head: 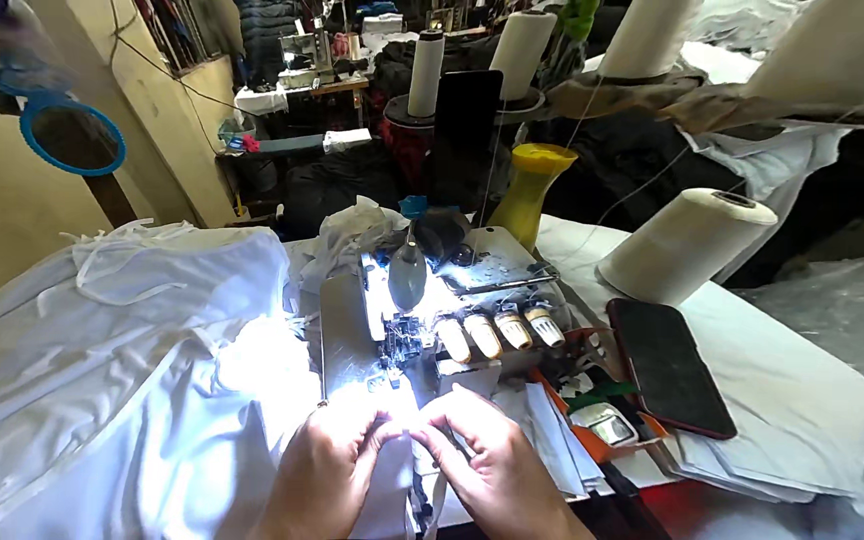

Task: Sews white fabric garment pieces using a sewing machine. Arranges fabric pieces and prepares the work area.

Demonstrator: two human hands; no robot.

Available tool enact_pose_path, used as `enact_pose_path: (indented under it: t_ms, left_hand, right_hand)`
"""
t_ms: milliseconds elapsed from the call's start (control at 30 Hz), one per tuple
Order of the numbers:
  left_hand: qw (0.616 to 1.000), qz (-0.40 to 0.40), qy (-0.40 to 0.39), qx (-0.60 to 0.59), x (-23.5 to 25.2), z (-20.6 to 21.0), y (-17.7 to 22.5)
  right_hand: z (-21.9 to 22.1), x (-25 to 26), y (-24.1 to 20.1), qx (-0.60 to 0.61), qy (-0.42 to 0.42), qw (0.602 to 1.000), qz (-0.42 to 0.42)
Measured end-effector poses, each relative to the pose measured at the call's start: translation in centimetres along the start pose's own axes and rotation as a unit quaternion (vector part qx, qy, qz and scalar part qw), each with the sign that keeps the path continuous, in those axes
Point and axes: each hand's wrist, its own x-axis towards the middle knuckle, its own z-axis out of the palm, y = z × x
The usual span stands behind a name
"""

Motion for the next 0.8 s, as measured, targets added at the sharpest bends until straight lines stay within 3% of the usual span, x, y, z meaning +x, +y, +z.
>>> enact_pose_path:
  t_ms: [233, 533, 800]
  left_hand:
    - [0.994, 0.035, 0.037, 0.100, 0.3, 2.3, -1.7]
    - [0.988, -0.059, 0.064, 0.129, 1.2, 3.6, -1.0]
    - [0.974, -0.131, 0.063, 0.176, 3.2, 4.1, -0.2]
  right_hand:
    - [1.3, 0.5, 0.9, -0.040, 0.053, 0.997, 0.050]
    - [1.5, 1.4, 1.7, -0.107, 0.004, 0.993, 0.049]
    - [3.1, 2.7, 3.1, -0.290, 0.101, 0.948, -0.088]
